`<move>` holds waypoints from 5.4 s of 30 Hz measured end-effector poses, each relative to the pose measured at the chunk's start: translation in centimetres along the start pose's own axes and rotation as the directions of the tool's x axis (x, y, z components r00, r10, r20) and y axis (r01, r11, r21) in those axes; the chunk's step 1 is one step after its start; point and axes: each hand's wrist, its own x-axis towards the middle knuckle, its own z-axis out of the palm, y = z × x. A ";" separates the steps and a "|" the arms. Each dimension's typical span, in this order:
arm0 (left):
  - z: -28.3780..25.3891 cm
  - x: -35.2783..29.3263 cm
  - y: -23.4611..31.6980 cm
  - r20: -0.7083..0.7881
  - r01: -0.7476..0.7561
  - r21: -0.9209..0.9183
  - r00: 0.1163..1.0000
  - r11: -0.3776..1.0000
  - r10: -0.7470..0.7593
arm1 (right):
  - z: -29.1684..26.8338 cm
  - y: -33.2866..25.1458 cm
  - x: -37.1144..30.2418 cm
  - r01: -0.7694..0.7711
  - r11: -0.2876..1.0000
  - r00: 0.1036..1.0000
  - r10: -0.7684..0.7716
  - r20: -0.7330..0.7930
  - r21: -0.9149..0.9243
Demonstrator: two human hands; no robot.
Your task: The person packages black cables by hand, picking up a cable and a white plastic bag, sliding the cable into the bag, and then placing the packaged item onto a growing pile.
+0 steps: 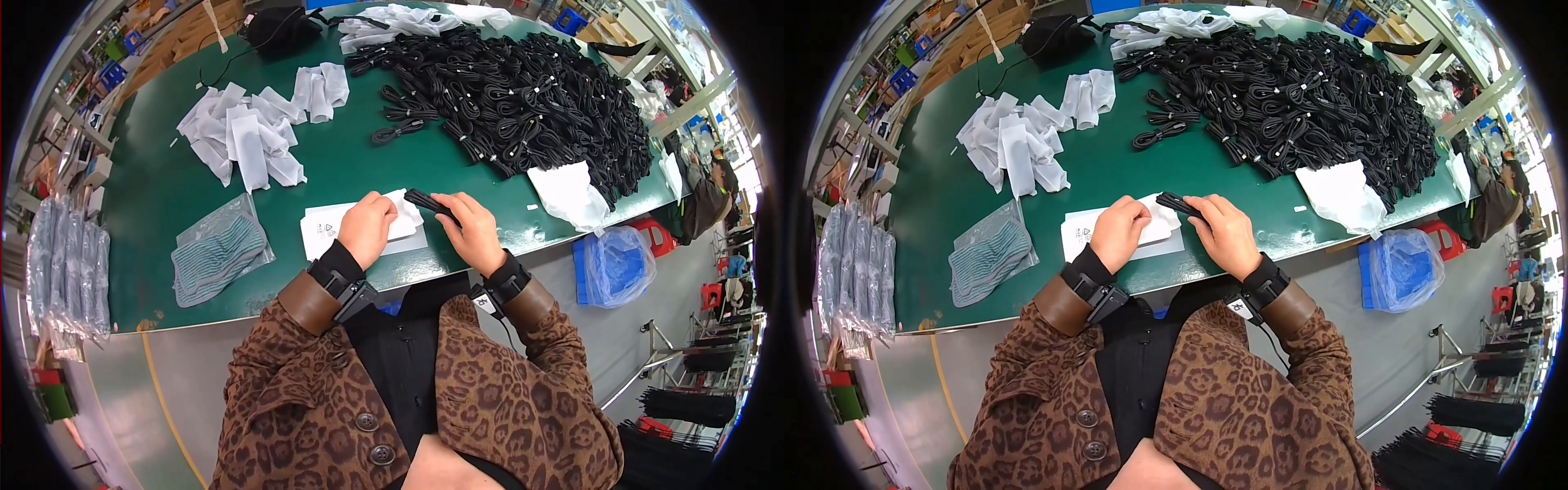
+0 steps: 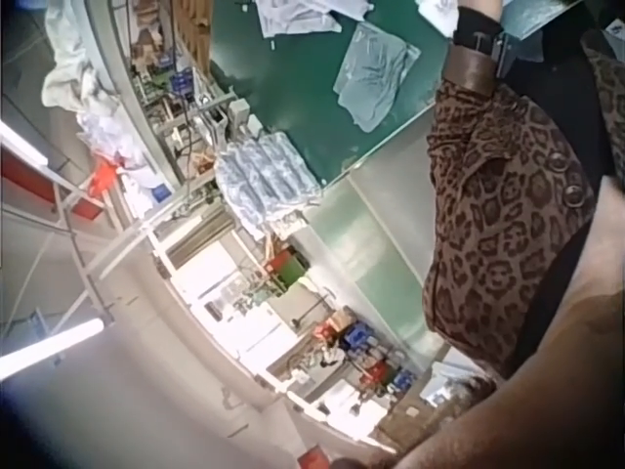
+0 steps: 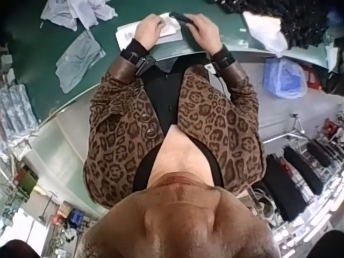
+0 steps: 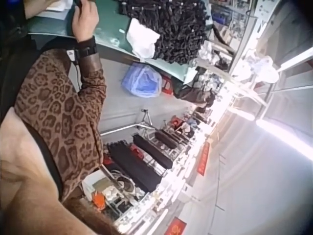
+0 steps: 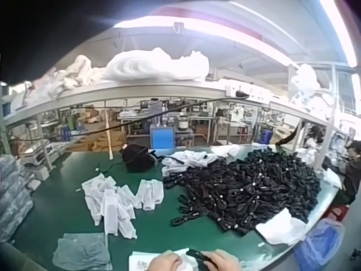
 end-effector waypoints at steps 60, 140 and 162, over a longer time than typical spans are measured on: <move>-1.2 -0.4 1.1 0.022 0.048 -0.093 0.999 0.994 -0.046 | -0.2 -1.5 -0.9 0.142 0.970 0.989 -0.146 -0.004 -0.198; -1.2 0.6 0.8 0.027 0.159 -0.376 0.987 0.913 -0.161 | -1.4 0.0 0.5 0.008 0.992 0.988 0.011 0.154 -0.122; -4.0 2.9 2.2 0.026 -0.058 -0.322 0.997 0.945 0.070 | 0.0 -1.6 3.1 -0.138 0.929 0.989 0.145 0.005 0.343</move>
